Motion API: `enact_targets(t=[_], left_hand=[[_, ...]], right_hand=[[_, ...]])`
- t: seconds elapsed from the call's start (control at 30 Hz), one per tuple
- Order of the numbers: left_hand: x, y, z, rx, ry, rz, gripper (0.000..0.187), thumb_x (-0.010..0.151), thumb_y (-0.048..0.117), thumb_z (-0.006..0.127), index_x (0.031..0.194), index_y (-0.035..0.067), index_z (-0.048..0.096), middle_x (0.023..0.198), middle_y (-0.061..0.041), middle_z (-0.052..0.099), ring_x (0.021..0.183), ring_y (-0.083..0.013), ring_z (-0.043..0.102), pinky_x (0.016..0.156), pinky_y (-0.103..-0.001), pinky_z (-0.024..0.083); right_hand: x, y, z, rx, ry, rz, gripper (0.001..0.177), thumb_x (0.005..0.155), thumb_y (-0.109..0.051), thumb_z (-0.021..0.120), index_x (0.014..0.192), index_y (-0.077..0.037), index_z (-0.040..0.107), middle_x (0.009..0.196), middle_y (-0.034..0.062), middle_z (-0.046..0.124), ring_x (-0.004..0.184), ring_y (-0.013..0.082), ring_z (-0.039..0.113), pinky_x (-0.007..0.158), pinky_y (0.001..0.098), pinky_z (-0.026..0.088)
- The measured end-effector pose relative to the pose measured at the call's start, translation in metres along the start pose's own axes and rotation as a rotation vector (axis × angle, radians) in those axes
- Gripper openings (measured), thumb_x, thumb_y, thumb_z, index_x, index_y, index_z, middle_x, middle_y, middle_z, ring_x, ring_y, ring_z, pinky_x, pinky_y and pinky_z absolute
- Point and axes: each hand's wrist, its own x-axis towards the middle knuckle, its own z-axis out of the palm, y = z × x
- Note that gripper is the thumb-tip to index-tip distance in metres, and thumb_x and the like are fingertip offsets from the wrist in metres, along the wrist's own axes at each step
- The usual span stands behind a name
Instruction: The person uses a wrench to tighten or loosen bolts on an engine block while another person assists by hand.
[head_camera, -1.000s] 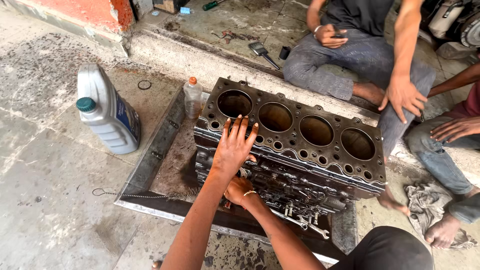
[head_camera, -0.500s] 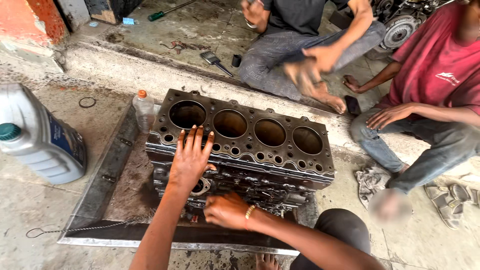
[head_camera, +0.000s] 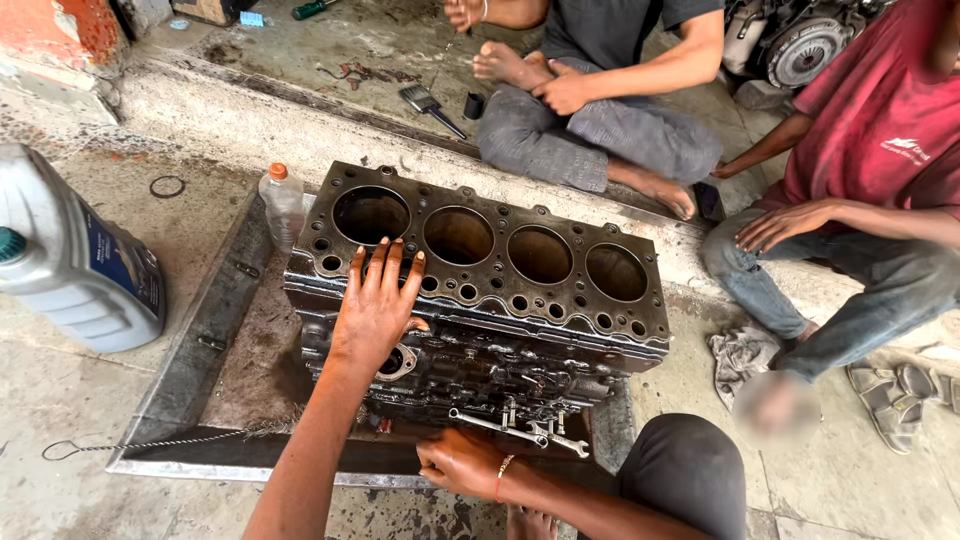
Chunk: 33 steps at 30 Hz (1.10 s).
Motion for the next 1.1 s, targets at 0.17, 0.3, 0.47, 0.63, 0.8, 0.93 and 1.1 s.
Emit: enact_targets(t=[0.17, 0.3, 0.47, 0.63, 0.8, 0.93, 1.1], left_hand=[[-0.004, 0.000, 0.004, 0.025, -0.003, -0.007, 0.110, 0.073, 0.073, 0.062, 0.158, 0.012, 0.027, 0.157, -0.019, 0.036, 0.147, -0.0352, 0.030, 0.120, -0.054, 0.022], [-0.001, 0.000, 0.013, -0.047, 0.034, -0.010, 0.111, 0.072, 0.073, 0.062, 0.158, 0.011, 0.028, 0.159, -0.020, 0.036, 0.149, -0.0372, 0.029, 0.121, -0.056, 0.020], [0.000, 0.002, 0.024, -0.051, 0.053, -0.029, 0.112, 0.072, 0.073, 0.061, 0.159, 0.011, 0.027, 0.160, -0.021, 0.035, 0.150, -0.0372, 0.027, 0.122, -0.057, 0.016], [-0.001, 0.002, 0.026, -0.036, -0.012, -0.019, 0.112, 0.075, 0.071, 0.062, 0.162, 0.012, 0.022, 0.163, -0.021, 0.030, 0.152, -0.0373, 0.023, 0.124, -0.058, 0.012], [-0.002, 0.002, 0.023, -0.068, 0.004, -0.004, 0.111, 0.076, 0.069, 0.064, 0.162, 0.012, 0.020, 0.163, -0.022, 0.029, 0.153, -0.0385, 0.020, 0.123, -0.058, 0.012], [-0.001, 0.000, 0.017, -0.076, -0.018, 0.001, 0.110, 0.077, 0.066, 0.065, 0.161, 0.012, 0.019, 0.162, -0.022, 0.028, 0.153, -0.0388, 0.019, 0.123, -0.058, 0.013], [0.001, 0.000, 0.014, -0.069, -0.060, -0.002, 0.110, 0.078, 0.064, 0.066, 0.161, 0.012, 0.017, 0.163, -0.021, 0.027, 0.154, -0.0376, 0.019, 0.123, -0.057, 0.015]], right_hand=[[0.003, 0.010, 0.013, 0.040, -0.096, 0.028, 0.020, 0.094, -0.011, 0.074, 0.089, -0.001, 0.057, 0.083, 0.0154, 0.063, 0.079, 0.0349, 0.065, 0.069, 0.0496, 0.049], [-0.003, 0.047, 0.050, 0.076, -0.108, 0.014, 0.016, 0.091, -0.009, 0.074, 0.098, -0.003, 0.060, 0.086, 0.0150, 0.065, 0.082, 0.0355, 0.065, 0.070, 0.0492, 0.049], [0.020, 0.098, 0.111, 0.249, 0.163, 0.251, 0.019, 0.087, -0.010, 0.078, 0.100, -0.006, 0.066, 0.092, 0.0134, 0.075, 0.082, 0.0289, 0.074, 0.072, 0.0411, 0.057], [0.060, 0.113, 0.159, 0.335, 0.442, 0.423, 0.021, 0.086, -0.010, 0.077, 0.104, -0.006, 0.067, 0.088, 0.0132, 0.078, 0.077, 0.0271, 0.077, 0.070, 0.0399, 0.058], [0.095, 0.108, 0.173, 0.293, 0.517, 0.393, 0.027, 0.091, -0.014, 0.076, 0.116, -0.010, 0.069, 0.087, 0.0177, 0.074, 0.081, 0.0357, 0.074, 0.071, 0.0436, 0.057], [0.111, 0.111, 0.166, 0.138, 0.459, 0.507, 0.016, 0.091, -0.013, 0.074, 0.107, -0.012, 0.073, 0.092, 0.0178, 0.075, 0.087, 0.0377, 0.072, 0.074, 0.0454, 0.056], [0.123, 0.108, 0.166, 0.316, 0.460, 0.300, 0.012, 0.084, -0.007, 0.073, 0.094, -0.003, 0.068, 0.087, 0.0144, 0.076, 0.083, 0.0314, 0.077, 0.069, 0.0419, 0.057]])
